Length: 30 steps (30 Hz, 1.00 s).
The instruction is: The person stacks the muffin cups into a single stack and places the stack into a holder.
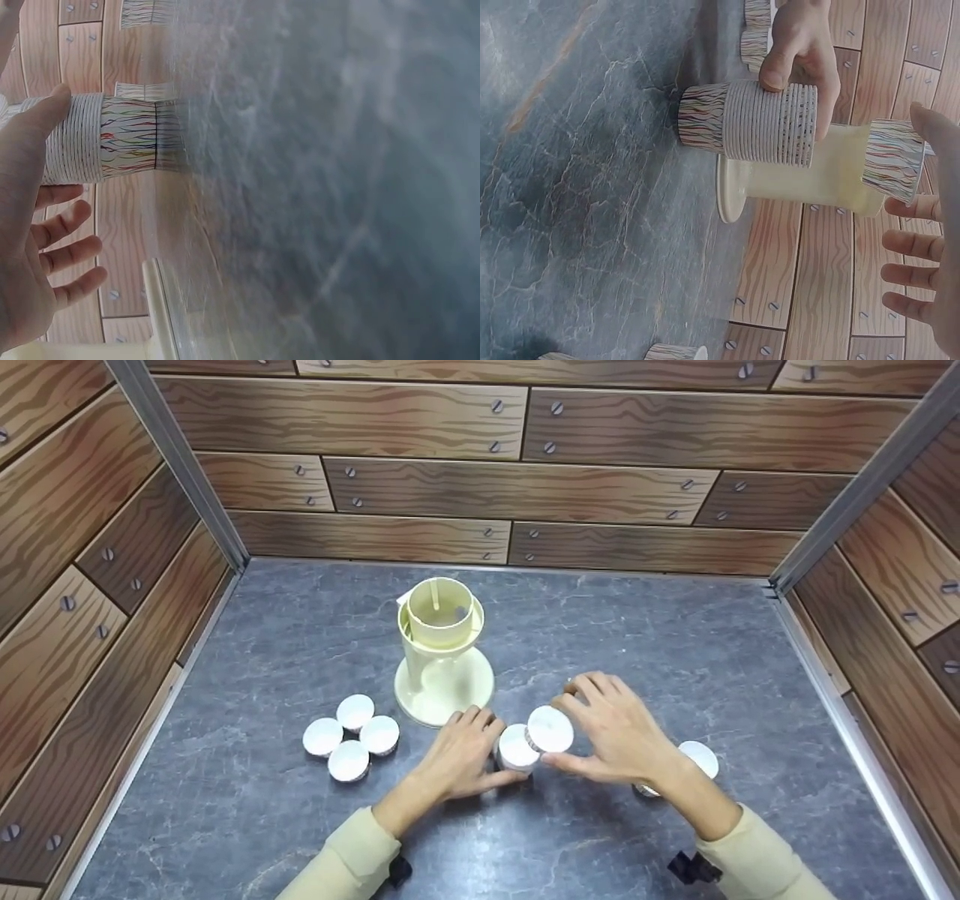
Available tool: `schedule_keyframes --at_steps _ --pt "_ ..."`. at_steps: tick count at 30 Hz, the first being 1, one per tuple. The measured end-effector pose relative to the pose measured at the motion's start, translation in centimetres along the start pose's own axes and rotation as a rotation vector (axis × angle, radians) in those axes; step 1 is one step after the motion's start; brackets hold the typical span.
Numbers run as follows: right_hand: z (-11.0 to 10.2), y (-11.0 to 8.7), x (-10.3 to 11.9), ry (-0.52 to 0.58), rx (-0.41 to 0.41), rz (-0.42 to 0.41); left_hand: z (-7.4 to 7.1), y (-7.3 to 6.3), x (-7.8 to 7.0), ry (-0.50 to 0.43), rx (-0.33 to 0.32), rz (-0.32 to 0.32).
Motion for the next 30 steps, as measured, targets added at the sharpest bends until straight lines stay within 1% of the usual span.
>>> schedule_keyframes --at_steps 10,15,24,30 --pt "0.7 0.3 0.4 0.01 0.007 0.001 0.0 -0.1 0.0 -0.009 0.02 -0.007" --pt "1.1 0.4 0.7 0.013 0.01 -0.015 -0.1 -0.1 0.1 -0.014 0.024 -0.007" --pt "2.0 0.6 0.9 0.014 0.054 -0.007 0.0 0.1 0.1 -0.011 0.032 -0.01" --pt "2.4 0.5 1.0 0.005 0.051 -0.005 0.0 -0.1 0.1 -0.009 0.034 -0.01"
Point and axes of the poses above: each hand's wrist, its own y-axis towards the middle knuckle, its own z-axis out of the palm, x = y × z, the point moved 6 cm from there along y, towards the middle knuckle, and after that the axes turned 5 degrees about z, right-handed, at the moved point
